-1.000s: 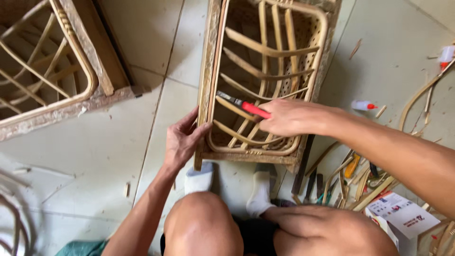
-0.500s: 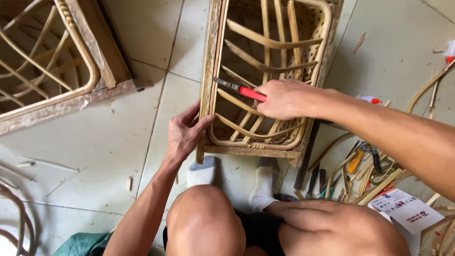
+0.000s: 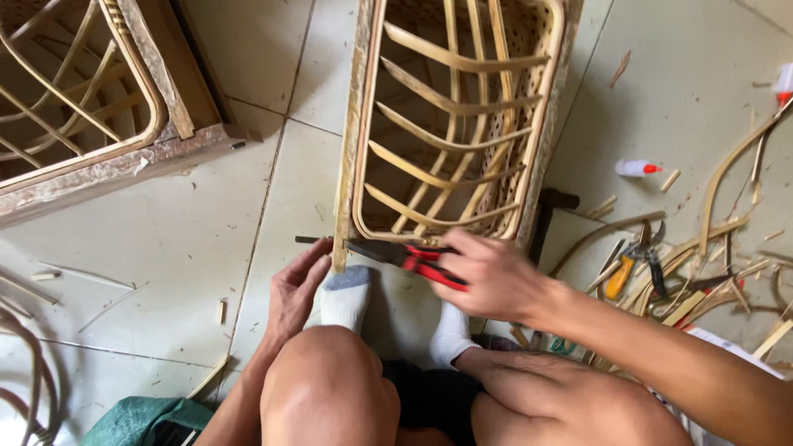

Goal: The person inserts thin wooden strips into a rectangular basket frame, hammers them into place, trims excess with pliers, and applies glue to the joints. The person works on the basket while sitting on the floor.

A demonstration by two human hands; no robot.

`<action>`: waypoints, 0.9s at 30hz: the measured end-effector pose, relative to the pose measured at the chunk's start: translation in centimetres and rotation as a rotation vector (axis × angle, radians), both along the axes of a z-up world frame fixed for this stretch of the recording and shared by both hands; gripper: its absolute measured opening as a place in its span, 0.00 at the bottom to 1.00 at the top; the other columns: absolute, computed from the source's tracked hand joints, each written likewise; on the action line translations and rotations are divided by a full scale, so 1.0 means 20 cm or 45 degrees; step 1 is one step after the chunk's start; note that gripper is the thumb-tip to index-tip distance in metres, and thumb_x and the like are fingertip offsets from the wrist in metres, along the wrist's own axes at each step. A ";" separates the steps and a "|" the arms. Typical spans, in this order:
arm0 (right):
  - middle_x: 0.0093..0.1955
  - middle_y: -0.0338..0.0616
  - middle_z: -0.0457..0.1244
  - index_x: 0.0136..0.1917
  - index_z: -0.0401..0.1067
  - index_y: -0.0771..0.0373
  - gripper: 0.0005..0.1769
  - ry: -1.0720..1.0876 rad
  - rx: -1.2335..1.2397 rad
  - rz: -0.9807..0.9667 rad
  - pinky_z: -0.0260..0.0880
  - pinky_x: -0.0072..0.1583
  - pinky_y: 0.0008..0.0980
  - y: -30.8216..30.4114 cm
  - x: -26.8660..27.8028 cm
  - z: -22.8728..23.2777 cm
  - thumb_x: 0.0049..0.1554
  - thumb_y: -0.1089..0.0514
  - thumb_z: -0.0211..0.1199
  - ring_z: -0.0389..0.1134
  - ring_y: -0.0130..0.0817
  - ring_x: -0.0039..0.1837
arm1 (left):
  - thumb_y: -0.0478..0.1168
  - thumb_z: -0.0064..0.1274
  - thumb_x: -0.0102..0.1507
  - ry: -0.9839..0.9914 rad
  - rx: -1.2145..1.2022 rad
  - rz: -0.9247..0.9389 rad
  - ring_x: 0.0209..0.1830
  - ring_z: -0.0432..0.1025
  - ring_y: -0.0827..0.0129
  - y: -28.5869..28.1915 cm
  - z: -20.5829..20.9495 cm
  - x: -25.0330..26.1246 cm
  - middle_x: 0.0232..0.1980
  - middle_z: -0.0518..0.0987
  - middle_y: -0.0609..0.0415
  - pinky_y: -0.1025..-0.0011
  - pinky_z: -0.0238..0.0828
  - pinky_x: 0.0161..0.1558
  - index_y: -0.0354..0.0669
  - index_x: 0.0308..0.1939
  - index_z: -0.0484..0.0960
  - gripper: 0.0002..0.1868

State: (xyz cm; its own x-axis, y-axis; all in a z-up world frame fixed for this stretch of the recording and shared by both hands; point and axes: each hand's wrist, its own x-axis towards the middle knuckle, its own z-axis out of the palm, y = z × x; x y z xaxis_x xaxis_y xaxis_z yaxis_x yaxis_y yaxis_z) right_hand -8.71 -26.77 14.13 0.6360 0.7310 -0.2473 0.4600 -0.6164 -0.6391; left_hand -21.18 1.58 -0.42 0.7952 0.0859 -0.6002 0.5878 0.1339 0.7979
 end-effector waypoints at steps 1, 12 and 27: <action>0.38 0.49 0.63 0.39 0.77 0.67 0.13 0.027 -0.052 0.003 0.72 0.34 0.42 0.03 -0.03 -0.04 0.57 0.54 0.67 0.67 0.42 0.31 | 0.42 0.54 0.66 -0.005 0.024 0.003 0.64 0.73 0.69 -0.01 0.01 -0.01 0.64 0.81 0.50 0.70 0.68 0.65 0.35 0.67 0.76 0.26; 0.47 0.55 0.64 0.43 0.72 0.68 0.14 -0.665 -0.058 -1.079 0.67 0.48 0.45 -0.90 -0.33 -0.22 0.65 0.55 0.64 0.66 0.50 0.46 | 0.38 0.68 0.60 -1.364 1.245 -0.608 0.66 0.71 0.53 -0.15 0.11 0.17 0.60 0.80 0.47 0.51 0.64 0.68 0.38 0.57 0.82 0.22; 0.59 0.59 0.65 0.55 0.73 0.61 0.24 -0.588 -0.793 -1.569 0.64 0.61 0.56 -1.36 -0.47 -1.25 0.55 0.42 0.63 0.65 0.60 0.63 | 0.35 0.55 0.62 -1.480 1.350 -0.680 0.68 0.68 0.53 -0.24 0.06 0.22 0.62 0.77 0.47 0.52 0.60 0.70 0.42 0.63 0.77 0.24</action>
State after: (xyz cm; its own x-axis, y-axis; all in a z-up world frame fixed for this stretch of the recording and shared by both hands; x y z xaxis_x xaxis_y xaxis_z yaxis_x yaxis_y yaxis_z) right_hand -18.08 -54.06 -10.92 0.8771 -0.4732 0.0820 -0.4685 -0.8806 -0.0704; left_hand -16.73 -3.28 0.85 0.8194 -0.3695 0.4383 -0.5489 -0.7263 0.4138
